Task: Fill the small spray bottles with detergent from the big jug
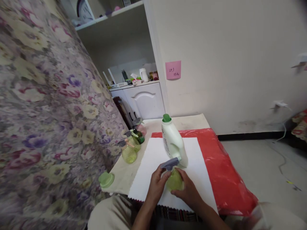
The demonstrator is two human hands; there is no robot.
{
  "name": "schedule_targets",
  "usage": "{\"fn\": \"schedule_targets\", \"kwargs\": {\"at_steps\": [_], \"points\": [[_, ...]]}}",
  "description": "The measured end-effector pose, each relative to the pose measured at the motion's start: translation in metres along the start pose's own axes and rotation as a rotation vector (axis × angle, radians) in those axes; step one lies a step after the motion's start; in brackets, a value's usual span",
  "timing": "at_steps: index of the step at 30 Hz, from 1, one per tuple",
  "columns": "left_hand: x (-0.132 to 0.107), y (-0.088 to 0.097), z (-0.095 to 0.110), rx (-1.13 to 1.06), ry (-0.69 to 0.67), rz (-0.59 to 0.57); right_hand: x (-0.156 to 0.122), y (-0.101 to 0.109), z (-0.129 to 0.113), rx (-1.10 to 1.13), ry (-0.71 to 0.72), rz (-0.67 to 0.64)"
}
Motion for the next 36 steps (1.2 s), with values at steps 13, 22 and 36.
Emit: {"fn": "schedule_targets", "kwargs": {"at_steps": [13, 22, 36], "points": [[-0.004, -0.006, -0.006, -0.077, 0.023, 0.077, 0.0, 0.001, 0.002, -0.016, -0.033, 0.007], [-0.005, -0.004, -0.013, -0.055, -0.007, 0.041, 0.0, 0.002, -0.001, -0.016, -0.044, -0.007], [-0.014, -0.007, -0.023, 0.072, -0.047, 0.115, -0.001, 0.001, 0.003, -0.026, -0.031, 0.003]]}}
Point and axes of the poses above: each hand's wrist, its own x-axis towards the middle knuckle, its own y-axis out of the back of the hand, z = x × y, the point moved 7 cm from there along x, towards the middle knuckle, and after that the axes turned 4 degrees about -x, right-handed, at the moved point
